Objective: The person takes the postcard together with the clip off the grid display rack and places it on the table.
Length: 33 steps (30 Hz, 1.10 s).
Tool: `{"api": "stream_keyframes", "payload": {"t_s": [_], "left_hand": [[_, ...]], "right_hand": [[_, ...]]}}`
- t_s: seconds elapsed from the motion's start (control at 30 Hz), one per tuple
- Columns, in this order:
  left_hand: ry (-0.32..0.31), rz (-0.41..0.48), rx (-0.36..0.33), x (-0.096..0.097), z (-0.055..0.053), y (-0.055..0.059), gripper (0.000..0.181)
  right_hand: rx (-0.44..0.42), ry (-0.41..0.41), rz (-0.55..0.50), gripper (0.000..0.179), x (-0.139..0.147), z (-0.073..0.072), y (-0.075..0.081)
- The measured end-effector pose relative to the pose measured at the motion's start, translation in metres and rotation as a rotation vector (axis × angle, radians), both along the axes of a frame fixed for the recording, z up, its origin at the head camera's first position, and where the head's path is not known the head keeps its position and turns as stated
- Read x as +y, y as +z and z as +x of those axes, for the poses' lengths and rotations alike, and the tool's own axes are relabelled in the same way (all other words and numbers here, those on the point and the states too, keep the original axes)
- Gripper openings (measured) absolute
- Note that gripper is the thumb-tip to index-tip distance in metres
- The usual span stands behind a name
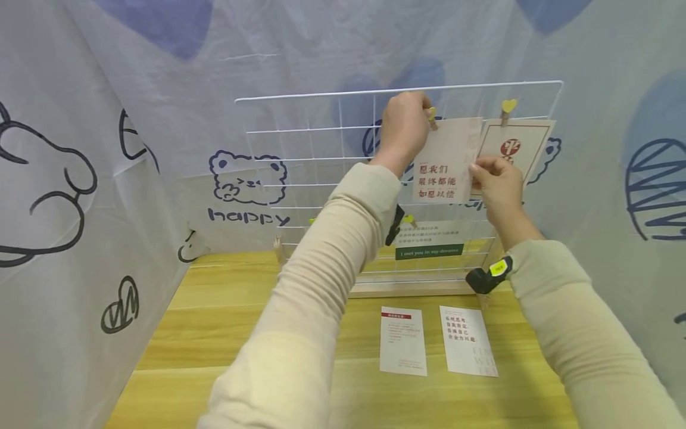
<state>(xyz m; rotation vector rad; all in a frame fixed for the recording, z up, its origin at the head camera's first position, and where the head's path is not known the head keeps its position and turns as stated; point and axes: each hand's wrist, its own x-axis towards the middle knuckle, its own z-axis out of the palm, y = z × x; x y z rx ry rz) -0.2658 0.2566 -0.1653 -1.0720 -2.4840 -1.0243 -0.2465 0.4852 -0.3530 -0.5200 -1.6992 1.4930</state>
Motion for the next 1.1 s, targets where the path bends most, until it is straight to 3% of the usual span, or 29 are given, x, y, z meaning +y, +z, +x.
{"api": "stream_keyframes", "payload": {"t_s": [0.2,0.4,0.57,0.77,0.93,1.1], "left_hand": [[0.016,0.026,0.004,-0.001,0.0,0.0,0.014],[0.004,0.043,0.071,-0.005,-0.001,0.0,0.015],[-0.022,0.079,0.048,-0.008,0.0,-0.003,0.015],[-0.039,0.161,0.037,-0.01,-0.002,-0.007,0.013],[-0.065,0.217,-0.017,-0.015,-0.005,-0.011,0.013],[-0.055,0.239,-0.012,-0.021,-0.008,-0.019,0.012]], "right_hand": [[0.058,0.019,-0.03,0.037,-0.001,0.0,0.001],[0.059,0.021,-0.03,0.038,0.004,-0.005,-0.004],[0.038,0.02,-0.022,0.038,0.005,-0.004,-0.008],[0.061,0.051,-0.048,0.038,0.019,-0.01,-0.023],[0.019,0.061,-0.09,0.024,-0.021,0.016,0.003],[-0.006,0.068,-0.082,0.012,-0.059,0.035,0.025]]}}
